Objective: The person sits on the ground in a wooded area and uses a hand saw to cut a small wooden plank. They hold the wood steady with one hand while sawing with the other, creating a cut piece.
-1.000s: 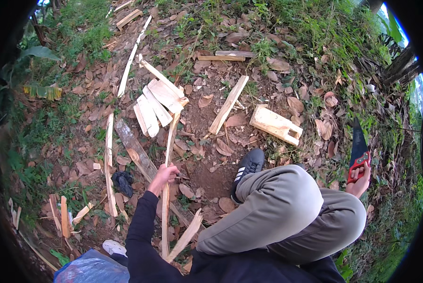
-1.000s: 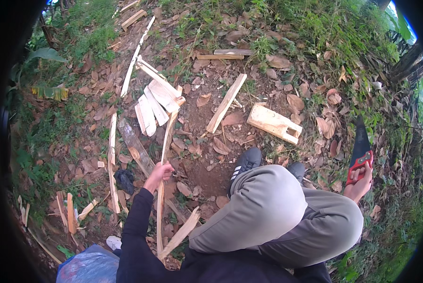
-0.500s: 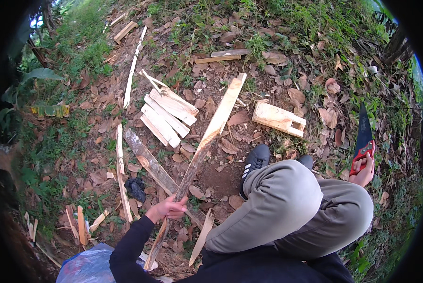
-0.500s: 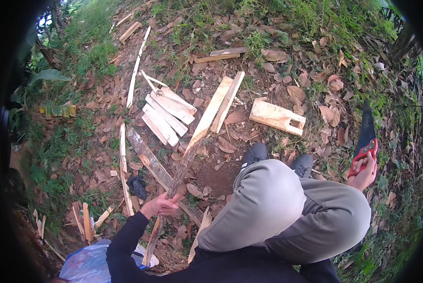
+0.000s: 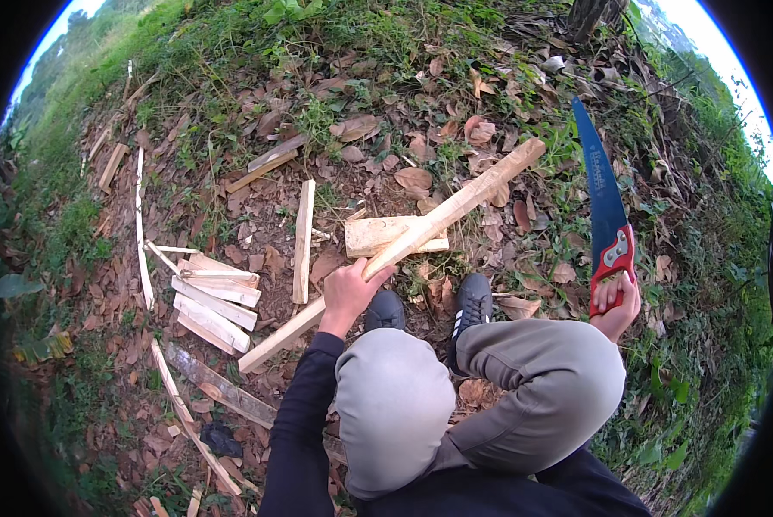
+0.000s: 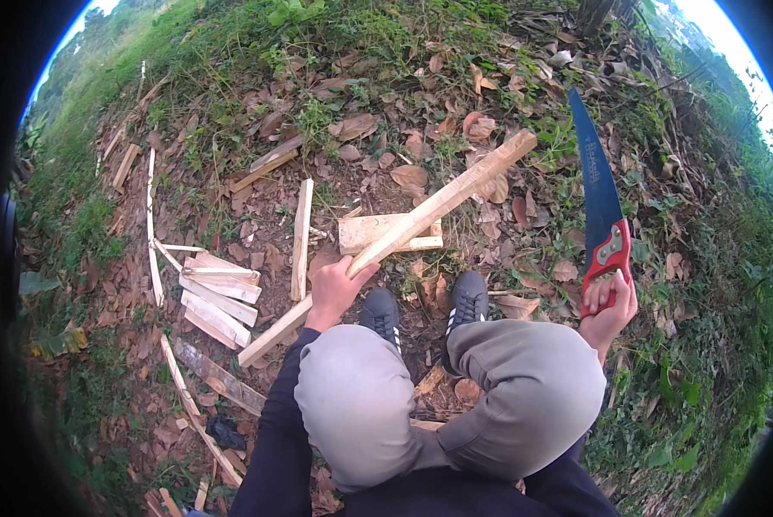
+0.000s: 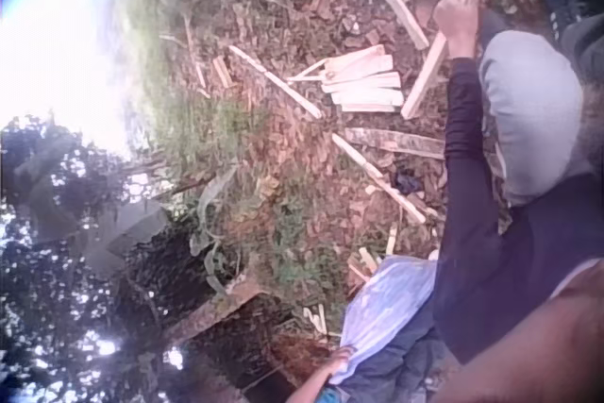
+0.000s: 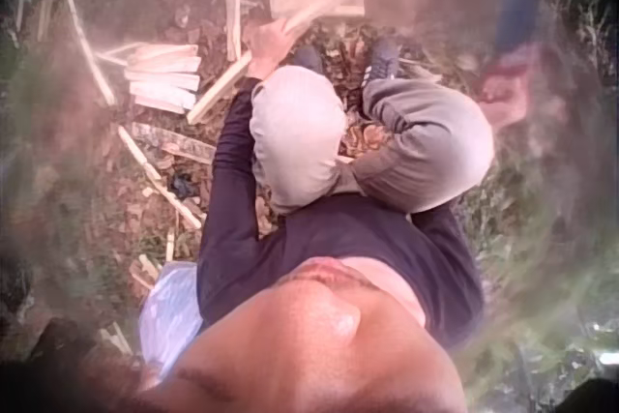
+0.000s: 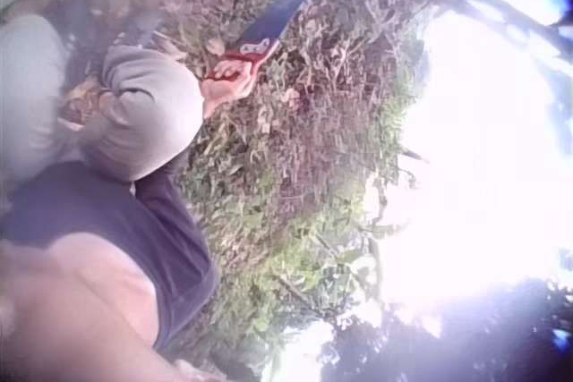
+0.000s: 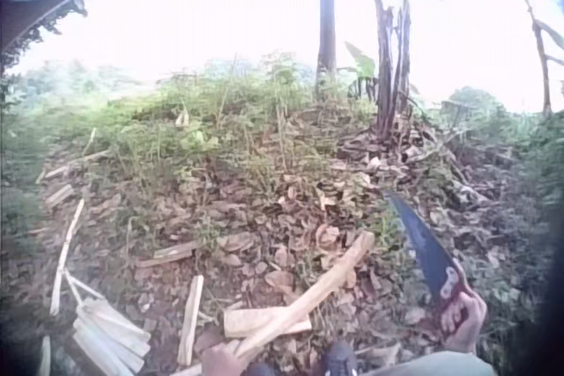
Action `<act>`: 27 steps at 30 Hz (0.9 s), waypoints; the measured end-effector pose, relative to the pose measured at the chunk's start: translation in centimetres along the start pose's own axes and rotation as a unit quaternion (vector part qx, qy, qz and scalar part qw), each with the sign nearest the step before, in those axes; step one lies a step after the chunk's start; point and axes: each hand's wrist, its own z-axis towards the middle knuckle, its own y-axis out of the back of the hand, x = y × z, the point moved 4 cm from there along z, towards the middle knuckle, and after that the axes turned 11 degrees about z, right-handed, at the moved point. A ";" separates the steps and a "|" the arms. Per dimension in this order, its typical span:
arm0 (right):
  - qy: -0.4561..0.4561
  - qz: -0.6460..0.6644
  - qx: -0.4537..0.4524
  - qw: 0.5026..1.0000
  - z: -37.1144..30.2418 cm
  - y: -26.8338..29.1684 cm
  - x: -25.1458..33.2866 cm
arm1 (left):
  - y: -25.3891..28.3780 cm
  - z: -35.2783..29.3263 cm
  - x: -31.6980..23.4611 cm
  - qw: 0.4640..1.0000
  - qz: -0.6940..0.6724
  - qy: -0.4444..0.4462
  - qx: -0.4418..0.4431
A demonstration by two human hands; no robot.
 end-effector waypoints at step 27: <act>-0.068 -0.088 0.037 0.993 -14.1 -5.0 -0.4 | -10.7 11.1 3.3 0.974 0.193 -0.121 -0.022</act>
